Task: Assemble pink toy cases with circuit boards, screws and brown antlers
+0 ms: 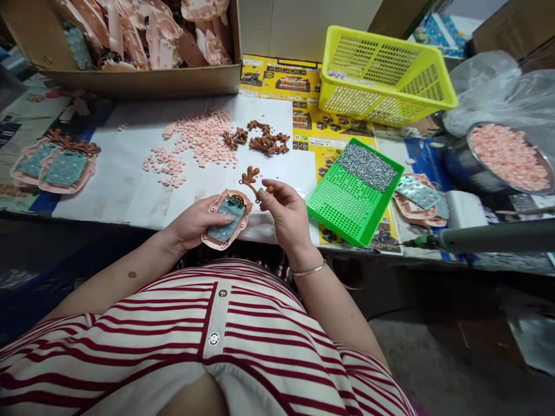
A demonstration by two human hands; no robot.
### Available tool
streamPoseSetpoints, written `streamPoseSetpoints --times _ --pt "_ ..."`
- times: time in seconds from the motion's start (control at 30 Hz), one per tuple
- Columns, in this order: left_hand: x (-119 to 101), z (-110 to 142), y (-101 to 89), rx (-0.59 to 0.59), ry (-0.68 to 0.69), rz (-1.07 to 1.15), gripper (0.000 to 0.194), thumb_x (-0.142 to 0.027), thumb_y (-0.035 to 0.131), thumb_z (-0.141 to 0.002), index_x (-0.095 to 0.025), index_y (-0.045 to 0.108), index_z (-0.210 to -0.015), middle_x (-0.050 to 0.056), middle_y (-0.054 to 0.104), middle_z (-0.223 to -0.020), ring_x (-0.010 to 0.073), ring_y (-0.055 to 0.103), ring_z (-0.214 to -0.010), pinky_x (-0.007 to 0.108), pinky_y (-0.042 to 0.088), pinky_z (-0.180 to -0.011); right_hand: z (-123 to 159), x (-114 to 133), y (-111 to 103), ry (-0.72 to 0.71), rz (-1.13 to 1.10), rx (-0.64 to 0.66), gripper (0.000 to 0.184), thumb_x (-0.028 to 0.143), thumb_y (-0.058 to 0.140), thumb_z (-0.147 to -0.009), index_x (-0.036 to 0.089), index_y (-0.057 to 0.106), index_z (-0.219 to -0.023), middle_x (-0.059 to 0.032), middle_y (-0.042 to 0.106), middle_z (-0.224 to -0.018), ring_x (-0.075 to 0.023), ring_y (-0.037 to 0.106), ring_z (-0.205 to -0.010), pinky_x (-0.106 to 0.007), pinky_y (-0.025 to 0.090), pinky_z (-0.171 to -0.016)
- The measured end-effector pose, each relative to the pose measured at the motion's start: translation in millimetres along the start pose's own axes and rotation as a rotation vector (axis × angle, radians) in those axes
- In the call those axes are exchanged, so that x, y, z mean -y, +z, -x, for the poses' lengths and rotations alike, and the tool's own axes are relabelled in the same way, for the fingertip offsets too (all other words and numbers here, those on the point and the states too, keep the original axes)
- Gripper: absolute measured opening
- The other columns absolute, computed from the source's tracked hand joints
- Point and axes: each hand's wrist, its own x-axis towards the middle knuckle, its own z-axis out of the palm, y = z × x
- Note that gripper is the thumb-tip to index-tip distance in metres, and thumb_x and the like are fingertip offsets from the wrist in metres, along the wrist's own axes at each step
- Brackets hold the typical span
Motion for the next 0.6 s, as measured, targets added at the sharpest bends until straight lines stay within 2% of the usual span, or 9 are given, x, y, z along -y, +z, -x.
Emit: streamPoseSetpoints --times 0.17,0.43,0.6 --pt "1.3 -0.1 3.2 0.033 -0.017 -0.008 0.046 -0.024 0.083 -0.067 -0.013 0.064 -0.108 0.007 0.073 -0.085 0.017 0.066 -0.071 0.026 0.05 -0.065 1.3 -10.9 7.5 0.04 0.009 0.019 0.035 0.049 0.082 -0.074 0.027 0.074 -0.099 0.001 0.069 -0.087 -0.011 0.057 -0.072 -0.031 0.053 -0.073" --pt "1.8 -0.2 4.1 -0.003 -0.027 -0.03 0.048 -0.023 0.083 -0.065 -0.012 0.063 -0.107 0.008 0.073 -0.085 0.0165 0.065 -0.069 0.026 0.049 -0.064 3.2 -8.4 8.4 0.073 -0.031 -0.02 0.039 0.05 0.091 -0.061 0.026 0.078 -0.09 0.0016 0.071 -0.084 -0.0104 0.057 -0.069 -0.028 0.052 -0.066" --pt "1.5 -0.6 5.7 -0.028 -0.018 -0.047 0.048 -0.023 0.083 -0.064 -0.012 0.064 -0.106 0.008 0.074 -0.085 0.0172 0.067 -0.07 0.026 0.05 -0.065 3.9 -8.4 8.3 0.083 -0.057 -0.031 0.039 0.05 0.091 -0.061 0.026 0.078 -0.089 0.002 0.071 -0.083 -0.01 0.057 -0.068 -0.027 0.052 -0.065"
